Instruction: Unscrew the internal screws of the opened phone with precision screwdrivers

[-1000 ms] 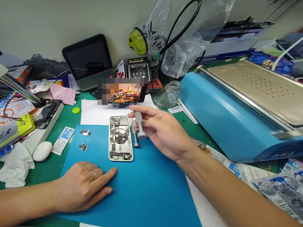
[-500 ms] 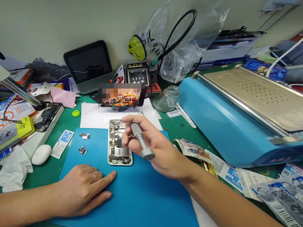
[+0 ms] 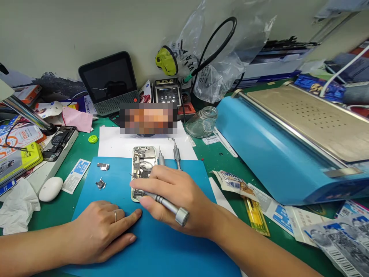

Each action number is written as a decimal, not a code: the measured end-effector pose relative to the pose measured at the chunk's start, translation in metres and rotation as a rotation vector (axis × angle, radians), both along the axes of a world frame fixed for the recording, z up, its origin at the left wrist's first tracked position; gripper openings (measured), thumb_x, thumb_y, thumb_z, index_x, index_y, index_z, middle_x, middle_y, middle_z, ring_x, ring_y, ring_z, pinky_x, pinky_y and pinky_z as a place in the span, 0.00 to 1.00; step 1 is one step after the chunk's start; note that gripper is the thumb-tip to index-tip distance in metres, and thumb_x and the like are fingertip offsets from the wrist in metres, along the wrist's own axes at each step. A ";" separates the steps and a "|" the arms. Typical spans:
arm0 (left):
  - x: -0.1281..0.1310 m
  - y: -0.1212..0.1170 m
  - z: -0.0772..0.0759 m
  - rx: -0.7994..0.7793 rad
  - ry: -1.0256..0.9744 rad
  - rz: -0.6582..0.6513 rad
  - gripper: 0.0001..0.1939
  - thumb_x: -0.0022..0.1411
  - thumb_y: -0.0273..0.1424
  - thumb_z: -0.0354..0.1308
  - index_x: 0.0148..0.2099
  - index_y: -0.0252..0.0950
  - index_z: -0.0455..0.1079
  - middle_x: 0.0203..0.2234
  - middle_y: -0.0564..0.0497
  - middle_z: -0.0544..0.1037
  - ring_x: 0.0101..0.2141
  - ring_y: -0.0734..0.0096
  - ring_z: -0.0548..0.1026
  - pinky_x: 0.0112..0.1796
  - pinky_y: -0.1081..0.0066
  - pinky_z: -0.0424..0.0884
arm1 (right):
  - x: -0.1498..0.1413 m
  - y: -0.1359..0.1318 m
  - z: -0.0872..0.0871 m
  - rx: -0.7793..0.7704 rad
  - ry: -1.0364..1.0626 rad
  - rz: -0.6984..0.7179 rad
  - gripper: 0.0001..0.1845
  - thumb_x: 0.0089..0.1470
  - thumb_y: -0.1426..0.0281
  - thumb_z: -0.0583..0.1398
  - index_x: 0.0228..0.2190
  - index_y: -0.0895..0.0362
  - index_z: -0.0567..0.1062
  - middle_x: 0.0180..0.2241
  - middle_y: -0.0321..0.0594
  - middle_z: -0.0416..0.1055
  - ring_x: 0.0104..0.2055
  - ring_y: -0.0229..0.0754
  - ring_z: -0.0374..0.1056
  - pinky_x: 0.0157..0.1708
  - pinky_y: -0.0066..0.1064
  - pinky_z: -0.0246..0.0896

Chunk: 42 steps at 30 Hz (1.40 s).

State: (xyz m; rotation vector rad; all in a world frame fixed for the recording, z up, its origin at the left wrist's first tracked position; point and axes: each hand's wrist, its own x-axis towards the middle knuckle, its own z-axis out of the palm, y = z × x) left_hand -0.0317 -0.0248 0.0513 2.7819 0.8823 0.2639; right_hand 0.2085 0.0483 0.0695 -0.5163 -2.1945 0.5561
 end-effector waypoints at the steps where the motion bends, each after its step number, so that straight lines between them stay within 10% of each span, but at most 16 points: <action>1: 0.000 0.000 0.000 -0.004 0.001 0.000 0.20 0.79 0.36 0.41 0.60 0.28 0.65 0.26 0.51 0.77 0.22 0.66 0.74 0.24 0.68 0.67 | -0.001 0.000 0.001 -0.001 -0.014 0.002 0.15 0.64 0.72 0.58 0.50 0.50 0.77 0.31 0.38 0.74 0.31 0.39 0.72 0.29 0.28 0.70; 25: 0.001 -0.001 0.000 0.004 -0.013 0.012 0.19 0.79 0.36 0.38 0.41 0.36 0.67 0.23 0.53 0.72 0.20 0.68 0.69 0.22 0.64 0.58 | -0.013 -0.009 -0.015 -0.001 -0.036 0.070 0.09 0.69 0.61 0.56 0.41 0.53 0.67 0.26 0.33 0.75 0.24 0.34 0.70 0.25 0.25 0.63; 42: 0.000 -0.002 -0.003 0.007 -0.017 0.003 0.19 0.79 0.37 0.38 0.53 0.32 0.67 0.26 0.53 0.74 0.22 0.65 0.71 0.23 0.63 0.62 | -0.015 -0.008 -0.019 0.162 -0.056 0.050 0.14 0.65 0.74 0.55 0.52 0.58 0.64 0.35 0.41 0.79 0.32 0.40 0.74 0.32 0.30 0.71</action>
